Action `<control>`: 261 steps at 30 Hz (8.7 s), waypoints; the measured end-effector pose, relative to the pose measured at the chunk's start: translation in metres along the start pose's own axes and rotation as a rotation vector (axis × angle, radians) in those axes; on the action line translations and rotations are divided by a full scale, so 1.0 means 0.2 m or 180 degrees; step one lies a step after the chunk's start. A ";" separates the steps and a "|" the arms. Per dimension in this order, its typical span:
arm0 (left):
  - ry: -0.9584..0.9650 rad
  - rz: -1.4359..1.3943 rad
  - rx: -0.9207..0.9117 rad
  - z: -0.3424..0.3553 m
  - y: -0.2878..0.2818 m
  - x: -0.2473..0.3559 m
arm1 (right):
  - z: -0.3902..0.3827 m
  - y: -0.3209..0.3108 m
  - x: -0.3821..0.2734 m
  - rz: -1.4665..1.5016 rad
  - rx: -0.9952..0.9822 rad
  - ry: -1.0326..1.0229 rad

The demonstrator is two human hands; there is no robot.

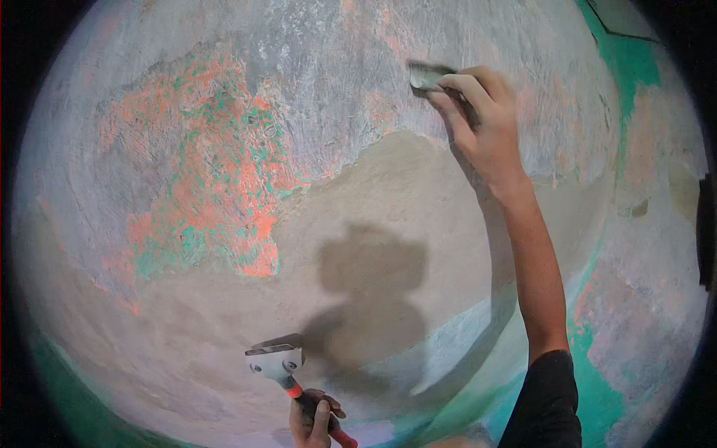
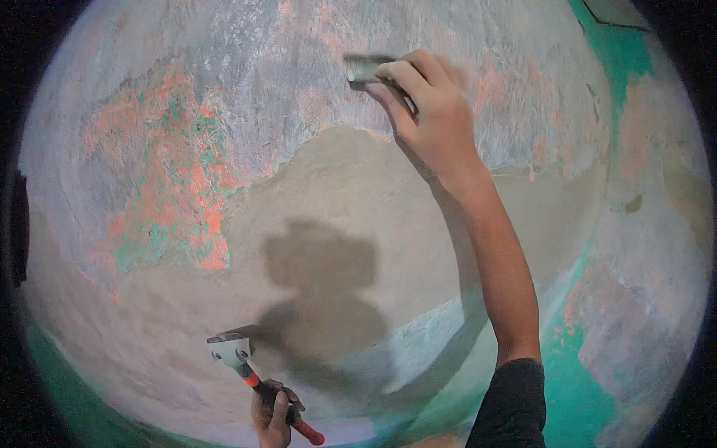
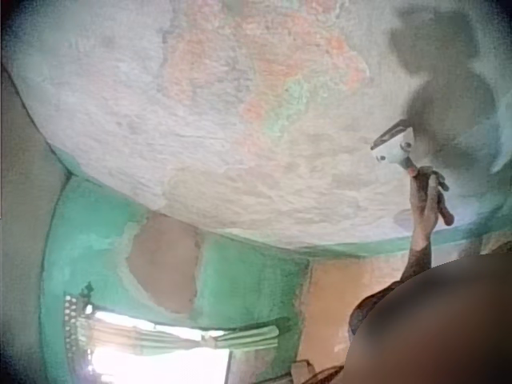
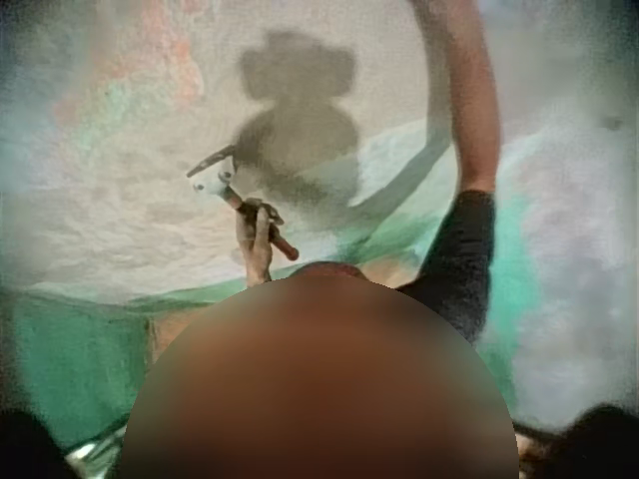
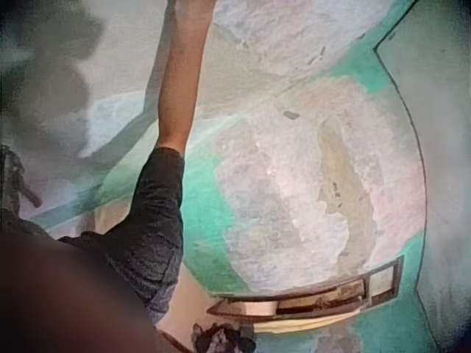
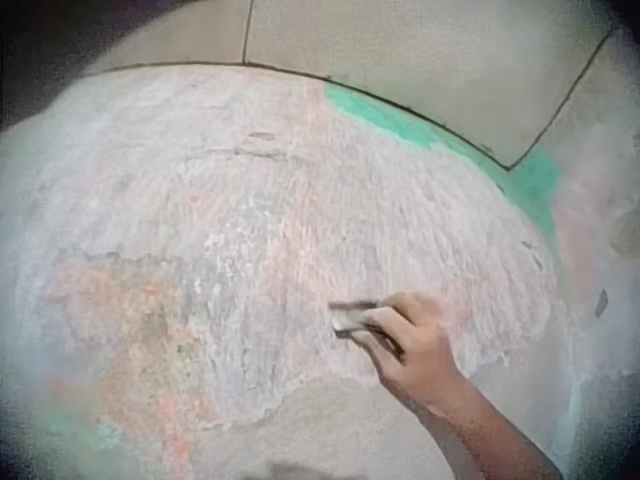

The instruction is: Using a putty knife and hands to apply and smooth patching compound on a damaged wall surface.

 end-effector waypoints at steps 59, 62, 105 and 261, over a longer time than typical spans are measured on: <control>-0.0094 -0.0381 -0.0178 0.00 0.32 -0.59 | 0.17 -0.29 1.04 -0.0045 0.0561 0.0712; -0.0107 -0.0536 -0.0178 0.00 0.33 -0.59 | 0.13 -0.25 0.99 0.0076 0.0149 0.0228; -0.0200 -0.0075 -0.0387 0.01 0.35 -0.50 | 0.20 -0.19 0.79 -0.0115 0.0122 0.0646; -0.0055 -0.0381 -0.0808 0.02 0.66 -0.89 | -0.13 -0.20 0.65 0.0934 0.0448 0.0021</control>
Point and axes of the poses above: each hand's wrist, its own z-axis towards the middle knuckle, its own y-axis out of the palm, x = y × z, the point moved 4 cm from there along z, towards the middle knuckle, and after that the axes turned 9 degrees about y, right-handed, at the moved point
